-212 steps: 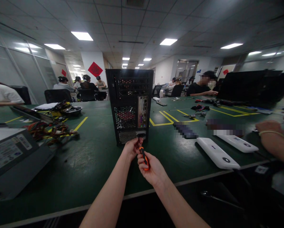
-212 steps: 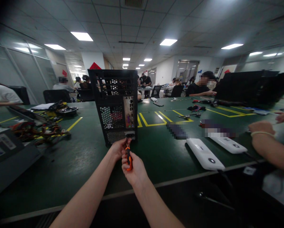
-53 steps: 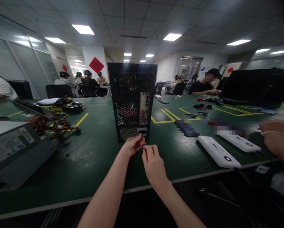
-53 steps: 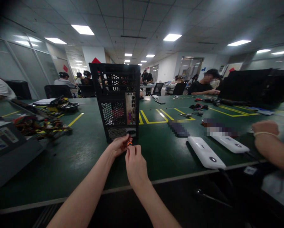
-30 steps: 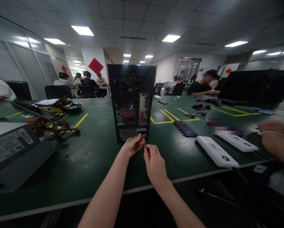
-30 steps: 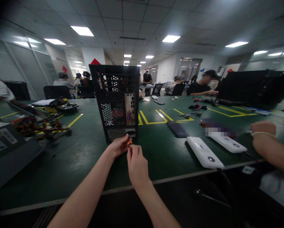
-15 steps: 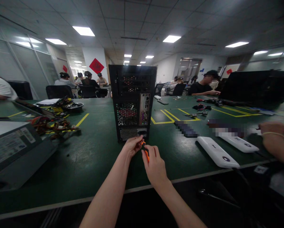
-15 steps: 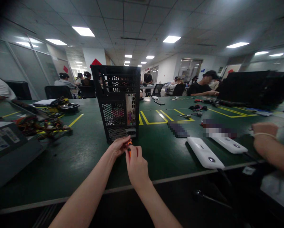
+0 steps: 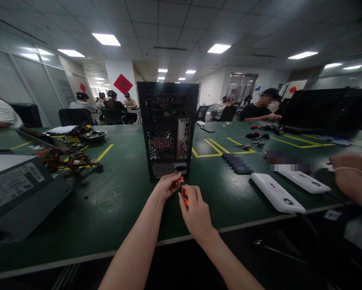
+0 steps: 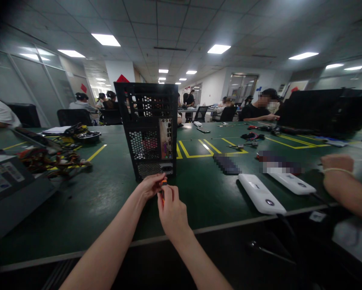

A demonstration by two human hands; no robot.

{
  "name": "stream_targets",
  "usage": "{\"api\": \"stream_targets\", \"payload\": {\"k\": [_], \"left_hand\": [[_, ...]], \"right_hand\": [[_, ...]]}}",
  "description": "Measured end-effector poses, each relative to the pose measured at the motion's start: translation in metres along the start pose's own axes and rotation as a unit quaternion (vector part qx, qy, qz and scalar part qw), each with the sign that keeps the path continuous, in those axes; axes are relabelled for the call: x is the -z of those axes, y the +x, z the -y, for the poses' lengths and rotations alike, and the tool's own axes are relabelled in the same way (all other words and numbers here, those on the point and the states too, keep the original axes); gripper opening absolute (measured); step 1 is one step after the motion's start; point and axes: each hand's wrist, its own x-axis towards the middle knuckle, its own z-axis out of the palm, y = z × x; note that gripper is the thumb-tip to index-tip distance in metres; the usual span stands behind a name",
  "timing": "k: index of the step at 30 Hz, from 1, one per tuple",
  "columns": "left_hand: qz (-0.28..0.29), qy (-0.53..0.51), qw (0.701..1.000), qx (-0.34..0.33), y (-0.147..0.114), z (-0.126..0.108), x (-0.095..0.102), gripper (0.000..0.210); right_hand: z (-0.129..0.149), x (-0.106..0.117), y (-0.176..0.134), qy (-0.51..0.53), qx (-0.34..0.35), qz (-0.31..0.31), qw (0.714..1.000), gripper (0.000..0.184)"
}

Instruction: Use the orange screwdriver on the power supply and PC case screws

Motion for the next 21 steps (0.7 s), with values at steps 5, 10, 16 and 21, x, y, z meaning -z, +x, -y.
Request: {"api": "stream_targets", "payload": {"k": [5,10,16,21], "left_hand": [[0.006,0.006,1.000,-0.006,-0.0027,0.0013,-0.0012,0.011],[0.049,-0.005,0.999,0.008,-0.0041,0.0013,0.0026,0.008],[0.035,-0.016,0.999,-0.002,-0.0006,-0.0002,0.0023,0.002],[0.009,-0.023,1.000,-0.004,-0.0044,-0.0006,-0.0014,0.006]], "right_hand": [[-0.0019,0.0010,0.0009,-0.032,-0.036,0.009,0.999,0.022],[-0.0014,0.0024,0.0039,-0.011,-0.053,0.014,0.998,0.020],[-0.0007,-0.0008,0.0003,0.030,0.019,-0.002,0.999,0.022],[-0.0017,-0.0047,-0.0017,-0.017,0.056,-0.027,0.998,0.019]]}}
